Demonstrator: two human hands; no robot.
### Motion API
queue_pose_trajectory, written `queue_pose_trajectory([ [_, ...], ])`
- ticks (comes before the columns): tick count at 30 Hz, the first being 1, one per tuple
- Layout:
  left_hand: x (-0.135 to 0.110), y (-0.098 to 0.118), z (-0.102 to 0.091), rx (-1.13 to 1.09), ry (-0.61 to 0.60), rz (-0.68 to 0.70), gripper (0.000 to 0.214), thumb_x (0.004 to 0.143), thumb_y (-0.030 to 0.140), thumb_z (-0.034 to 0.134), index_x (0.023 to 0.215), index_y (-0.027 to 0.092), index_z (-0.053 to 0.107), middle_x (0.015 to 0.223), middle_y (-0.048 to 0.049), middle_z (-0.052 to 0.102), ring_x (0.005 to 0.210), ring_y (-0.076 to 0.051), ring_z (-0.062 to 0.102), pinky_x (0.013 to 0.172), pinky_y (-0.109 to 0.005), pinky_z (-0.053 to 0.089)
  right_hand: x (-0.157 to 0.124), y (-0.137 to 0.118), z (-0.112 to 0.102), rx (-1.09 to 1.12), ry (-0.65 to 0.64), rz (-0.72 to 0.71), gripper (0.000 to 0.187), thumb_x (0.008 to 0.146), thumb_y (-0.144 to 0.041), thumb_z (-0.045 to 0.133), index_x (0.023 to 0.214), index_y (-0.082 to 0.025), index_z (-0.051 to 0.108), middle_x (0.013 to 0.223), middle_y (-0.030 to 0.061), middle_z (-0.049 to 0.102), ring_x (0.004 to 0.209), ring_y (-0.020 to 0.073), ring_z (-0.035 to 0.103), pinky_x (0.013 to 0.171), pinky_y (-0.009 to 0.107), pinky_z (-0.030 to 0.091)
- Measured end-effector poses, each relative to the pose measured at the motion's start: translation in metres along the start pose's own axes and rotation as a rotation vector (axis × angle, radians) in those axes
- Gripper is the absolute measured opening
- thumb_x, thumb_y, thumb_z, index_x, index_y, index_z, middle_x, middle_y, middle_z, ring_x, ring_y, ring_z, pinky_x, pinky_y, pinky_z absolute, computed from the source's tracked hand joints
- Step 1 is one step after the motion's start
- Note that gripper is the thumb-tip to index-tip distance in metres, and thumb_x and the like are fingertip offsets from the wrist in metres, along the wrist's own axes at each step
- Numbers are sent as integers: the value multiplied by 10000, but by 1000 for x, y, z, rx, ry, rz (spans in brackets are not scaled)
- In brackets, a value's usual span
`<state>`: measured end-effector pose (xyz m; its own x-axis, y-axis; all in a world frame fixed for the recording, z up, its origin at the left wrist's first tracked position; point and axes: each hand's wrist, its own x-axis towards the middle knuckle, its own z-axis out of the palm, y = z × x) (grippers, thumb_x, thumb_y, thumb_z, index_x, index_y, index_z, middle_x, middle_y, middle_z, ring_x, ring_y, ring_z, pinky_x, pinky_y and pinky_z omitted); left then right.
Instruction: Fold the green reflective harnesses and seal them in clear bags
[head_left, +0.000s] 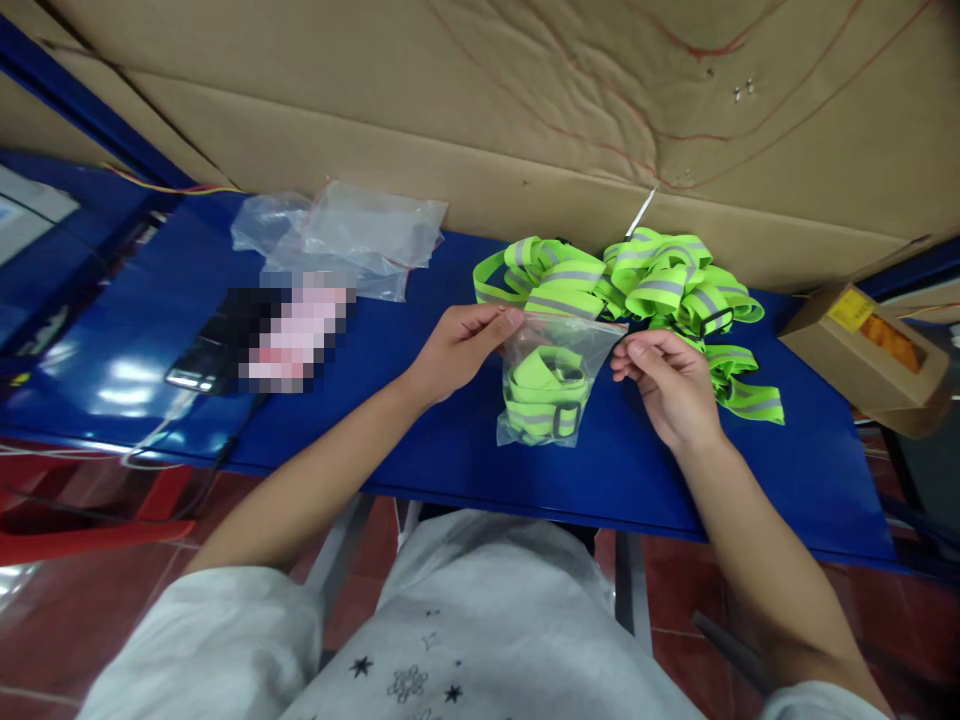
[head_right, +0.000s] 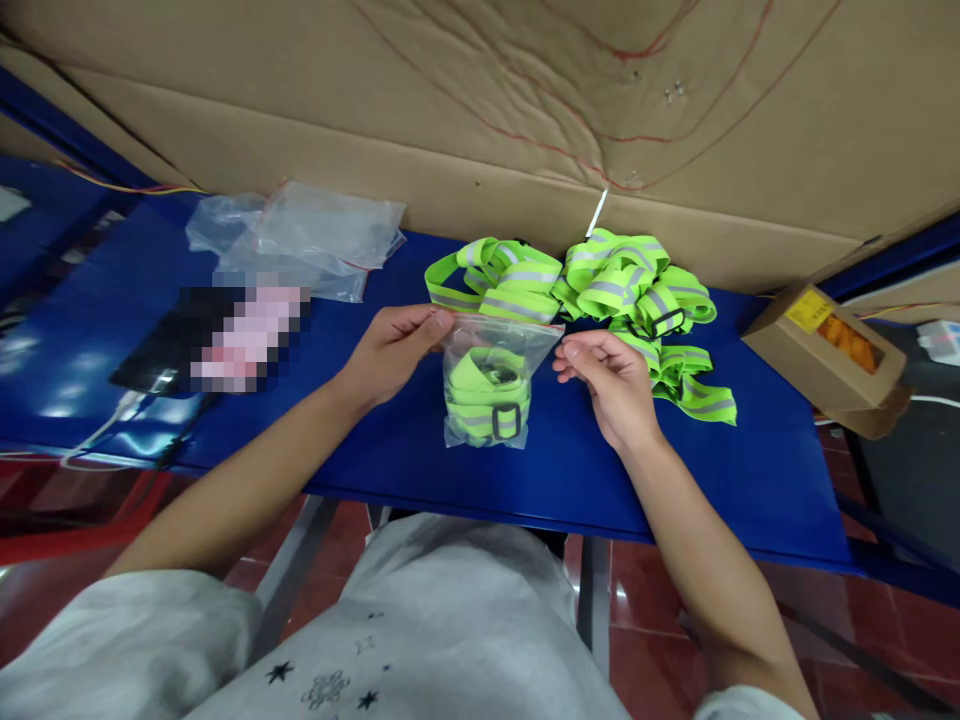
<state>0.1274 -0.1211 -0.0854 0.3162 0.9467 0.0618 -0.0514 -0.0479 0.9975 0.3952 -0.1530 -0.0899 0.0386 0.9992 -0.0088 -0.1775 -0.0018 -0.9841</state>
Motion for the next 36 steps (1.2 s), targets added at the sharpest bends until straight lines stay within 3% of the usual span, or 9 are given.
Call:
queue_pose_trajectory([
  [6, -1, -7, 1, -187, 10, -115, 492, 891, 643, 760, 1050, 185, 845, 996, -75, 823, 858, -185, 739, 768, -257, 545, -2, 11, 8, -122, -40, 13, 364, 842, -547, 847, 997, -239, 733, 881, 14, 752, 753, 146, 702, 660, 280, 613],
  [11, -4, -12, 11, -423, -92, -182, 513, 810, 625, 850, 1087, 194, 846, 1135, -90, 814, 1060, -232, 751, 962, -300, 559, -6, 20, 10, -153, -15, -23, 322, 876, -531, 817, 925, -236, 699, 864, 9, 723, 733, 134, 666, 651, 265, 577],
  [15, -6, -17, 19, -511, -144, -277, 457, 770, 443, 932, 1154, 223, 821, 1247, -79, 792, 1106, -227, 750, 981, -308, 559, -6, 23, 12, -110, 20, -31, 361, 874, -526, 819, 1098, -271, 698, 934, 6, 711, 828, 143, 670, 711, 271, 590],
  [19, -7, -19, 23, -571, -163, -319, 537, 743, 336, 951, 1243, 243, 778, 1283, -87, 781, 1154, -255, 752, 1009, -351, 570, -6, 25, 12, -88, 33, -18, 324, 860, -505, 841, 1044, -268, 719, 906, 0, 690, 816, 136, 657, 697, 259, 582],
  [21, -7, -18, 23, -560, -179, -325, 544, 763, 366, 937, 1265, 237, 773, 1271, -96, 786, 1163, -270, 756, 1019, -362, 576, -6, 24, 11, -98, 24, -26, 289, 870, -498, 832, 984, -263, 709, 858, -3, 677, 793, 140, 653, 674, 262, 573],
  [26, -10, -14, 25, -535, -186, -322, 589, 857, 629, 805, 1217, 164, 790, 1167, -145, 808, 1089, -315, 783, 931, -381, 629, -8, 17, 10, -104, 3, -36, 240, 920, -493, 781, 955, -270, 700, 831, -4, 676, 756, 142, 650, 644, 266, 561],
  [29, -12, -14, 27, -475, -138, -317, 575, 849, 607, 825, 1218, 168, 786, 1120, -127, 818, 1040, -294, 794, 900, -354, 639, -9, 16, 10, -100, -25, -22, 263, 928, -525, 764, 970, -269, 720, 835, 2, 695, 736, 146, 655, 651, 283, 574],
  [33, -14, -16, 27, -435, -101, -247, 521, 893, 578, 796, 1237, 187, 786, 1146, -107, 816, 1115, -274, 780, 985, -338, 619, -11, 16, 10, -151, -45, -77, 341, 924, -609, 738, 987, -275, 720, 841, 11, 716, 750, 168, 680, 664, 317, 592],
  [36, -13, -16, 25, -442, -116, -247, 479, 912, 548, 787, 1233, 192, 797, 1170, -103, 814, 1098, -261, 786, 980, -322, 618, -11, 15, 10, -211, -22, -75, 299, 877, -536, 823, 958, -265, 727, 823, -2, 729, 713, 152, 685, 637, 296, 591],
])
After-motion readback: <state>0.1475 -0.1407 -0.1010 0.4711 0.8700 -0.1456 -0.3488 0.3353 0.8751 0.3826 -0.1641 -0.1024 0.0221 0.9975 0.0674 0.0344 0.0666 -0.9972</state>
